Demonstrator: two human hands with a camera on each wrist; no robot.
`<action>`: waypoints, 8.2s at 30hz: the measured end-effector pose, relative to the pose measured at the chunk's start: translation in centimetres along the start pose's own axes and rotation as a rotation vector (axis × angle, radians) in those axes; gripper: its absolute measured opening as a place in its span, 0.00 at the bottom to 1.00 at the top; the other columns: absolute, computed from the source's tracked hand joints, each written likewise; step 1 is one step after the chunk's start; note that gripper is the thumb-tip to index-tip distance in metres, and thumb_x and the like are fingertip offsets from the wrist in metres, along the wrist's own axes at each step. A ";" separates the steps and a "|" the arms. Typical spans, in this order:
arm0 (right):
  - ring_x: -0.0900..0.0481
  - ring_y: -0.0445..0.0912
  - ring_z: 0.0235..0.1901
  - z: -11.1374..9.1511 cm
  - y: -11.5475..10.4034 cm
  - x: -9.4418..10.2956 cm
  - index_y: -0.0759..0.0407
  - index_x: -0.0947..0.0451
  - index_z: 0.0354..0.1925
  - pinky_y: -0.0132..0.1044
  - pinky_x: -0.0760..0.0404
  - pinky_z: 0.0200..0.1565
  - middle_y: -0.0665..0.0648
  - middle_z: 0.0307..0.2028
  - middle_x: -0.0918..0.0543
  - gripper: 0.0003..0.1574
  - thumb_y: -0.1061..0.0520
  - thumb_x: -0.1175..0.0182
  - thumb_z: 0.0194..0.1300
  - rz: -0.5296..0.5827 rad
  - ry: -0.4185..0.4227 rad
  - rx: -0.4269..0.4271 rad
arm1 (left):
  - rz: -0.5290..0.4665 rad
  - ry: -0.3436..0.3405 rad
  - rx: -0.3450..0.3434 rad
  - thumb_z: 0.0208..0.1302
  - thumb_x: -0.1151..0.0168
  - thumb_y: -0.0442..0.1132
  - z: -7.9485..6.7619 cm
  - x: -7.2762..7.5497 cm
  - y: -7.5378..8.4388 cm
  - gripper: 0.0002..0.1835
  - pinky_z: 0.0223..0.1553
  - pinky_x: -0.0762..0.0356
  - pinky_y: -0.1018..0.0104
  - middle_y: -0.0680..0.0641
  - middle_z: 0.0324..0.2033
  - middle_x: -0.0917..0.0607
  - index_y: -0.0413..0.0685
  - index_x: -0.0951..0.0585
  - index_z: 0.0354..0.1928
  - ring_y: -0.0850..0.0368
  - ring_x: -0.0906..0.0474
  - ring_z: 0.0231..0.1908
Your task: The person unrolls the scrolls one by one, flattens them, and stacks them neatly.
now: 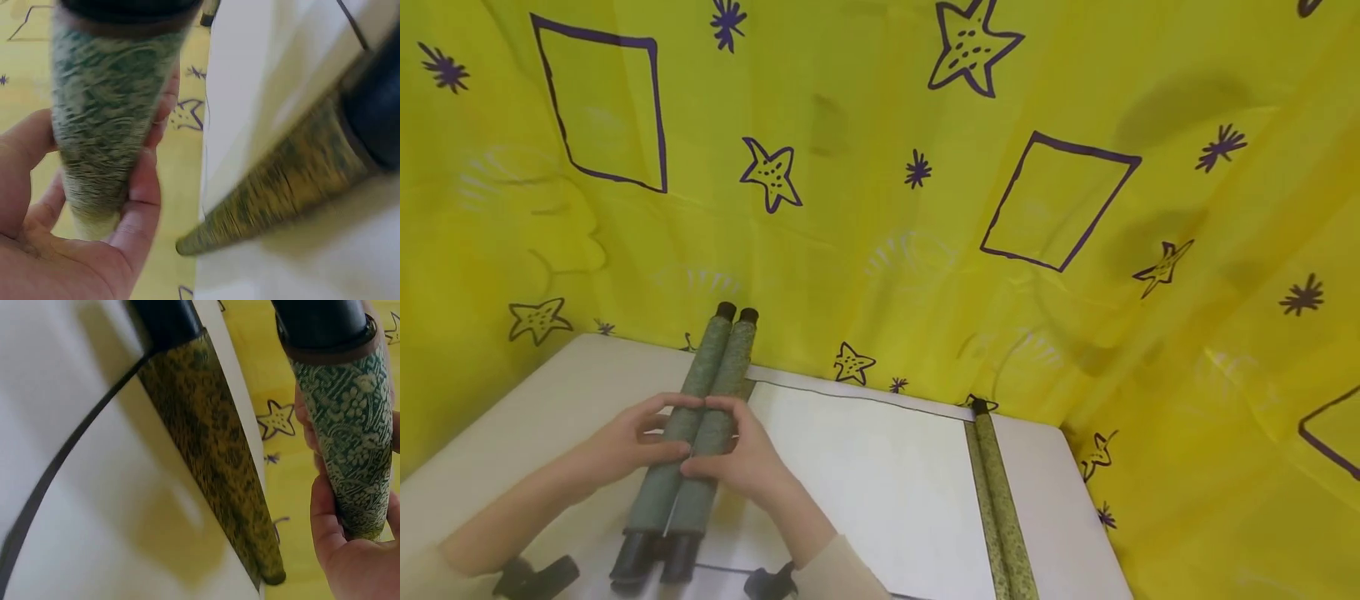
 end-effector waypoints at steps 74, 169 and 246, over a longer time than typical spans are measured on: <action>0.25 0.57 0.46 -8.2 -0.6 10.4 0.55 0.41 0.64 0.43 0.25 0.44 0.65 0.61 0.38 0.34 0.66 0.46 0.61 -0.090 0.232 -0.010 | -0.095 -0.002 -0.143 0.61 0.39 0.44 4.3 -8.0 4.5 0.18 0.41 0.28 0.56 0.43 0.57 0.32 0.52 0.26 0.52 0.47 0.24 0.42; 0.27 0.56 0.47 -7.6 1.8 12.5 0.42 0.39 0.62 0.48 0.26 0.46 0.56 0.63 0.42 0.31 0.60 0.44 0.63 -0.137 0.311 -0.015 | -0.107 0.006 -0.258 0.62 0.41 0.40 2.3 -6.5 7.3 0.16 0.37 0.27 0.60 0.47 0.56 0.32 0.52 0.27 0.53 0.48 0.28 0.37; 0.27 0.54 0.45 -7.6 2.5 13.3 0.40 0.40 0.61 0.45 0.25 0.44 0.58 0.55 0.36 0.34 0.59 0.40 0.60 -0.127 0.342 -0.033 | -0.158 0.030 -0.309 0.64 0.43 0.37 1.1 -5.0 8.5 0.16 0.43 0.28 0.60 0.47 0.61 0.36 0.46 0.28 0.54 0.50 0.29 0.44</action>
Point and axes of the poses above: each hand's wrist, its own z-axis towards the middle knuckle, its own x-axis out of the back of the hand, y = z × x, the point moved 5 cm from there along z, towards the middle knuckle
